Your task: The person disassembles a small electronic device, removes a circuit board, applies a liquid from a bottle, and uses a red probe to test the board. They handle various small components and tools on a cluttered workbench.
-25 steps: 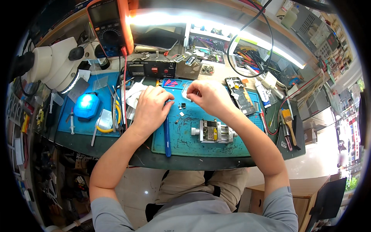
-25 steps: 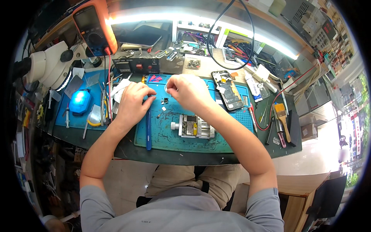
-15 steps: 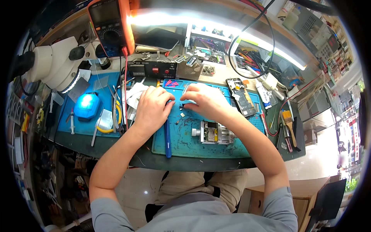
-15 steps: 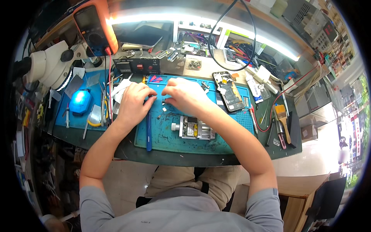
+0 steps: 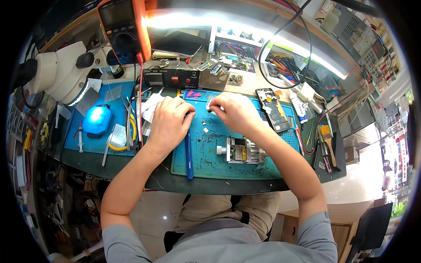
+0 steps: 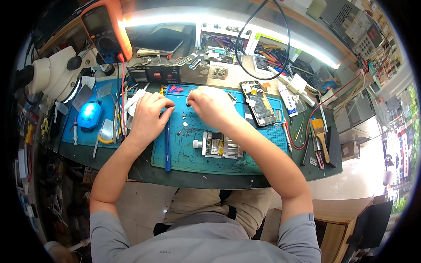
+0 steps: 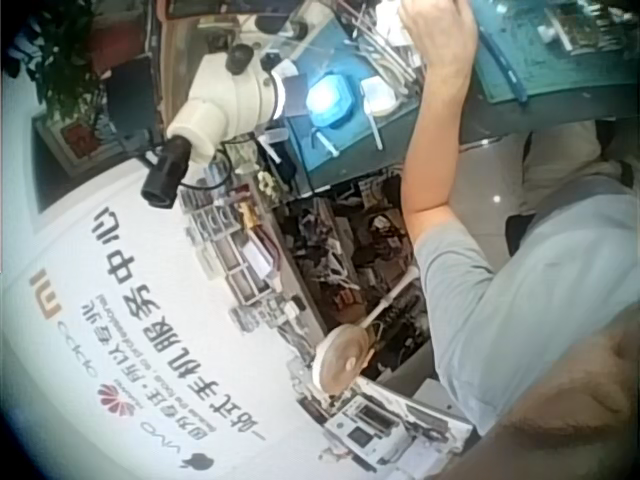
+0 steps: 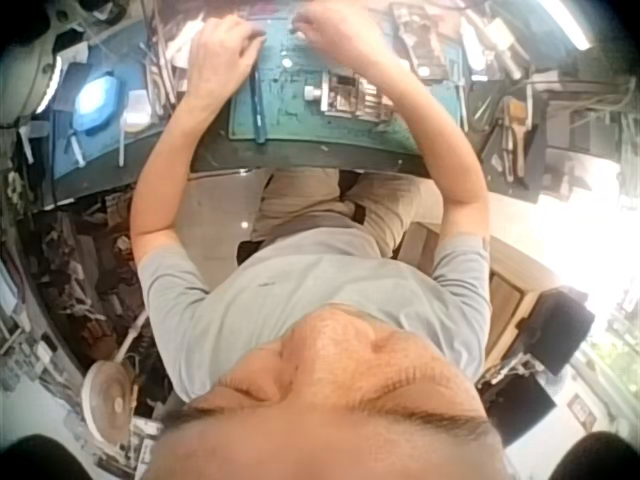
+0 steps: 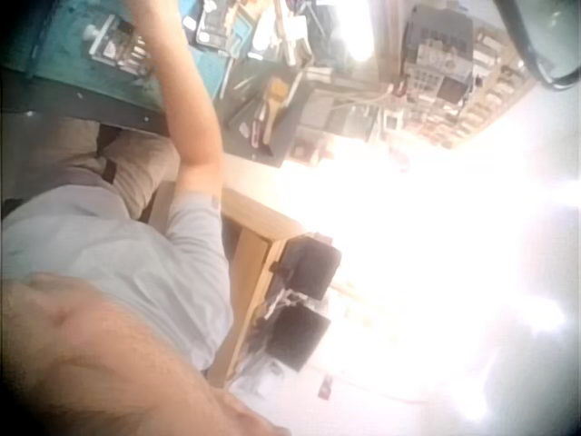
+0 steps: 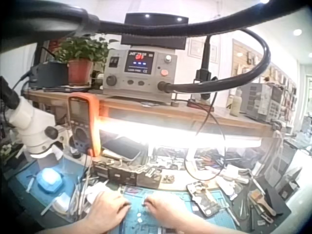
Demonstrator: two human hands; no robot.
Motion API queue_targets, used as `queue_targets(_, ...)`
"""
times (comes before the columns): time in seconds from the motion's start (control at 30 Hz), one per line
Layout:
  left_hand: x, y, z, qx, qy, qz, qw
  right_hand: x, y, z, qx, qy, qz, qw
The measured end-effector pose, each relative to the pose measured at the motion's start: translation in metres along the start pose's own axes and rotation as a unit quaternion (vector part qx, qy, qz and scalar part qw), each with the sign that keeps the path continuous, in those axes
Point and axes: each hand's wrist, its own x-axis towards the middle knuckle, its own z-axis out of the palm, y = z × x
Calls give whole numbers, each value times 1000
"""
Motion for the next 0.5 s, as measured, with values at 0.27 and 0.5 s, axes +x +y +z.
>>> queue_targets(0.27,-1,4,4,-61,-58,48,995,13,32,-5,-41,-14,144,989)
queue_targets(0.5,-2,2,11,-48,-79,55,994,6,8,-5,-10,13,104,994)
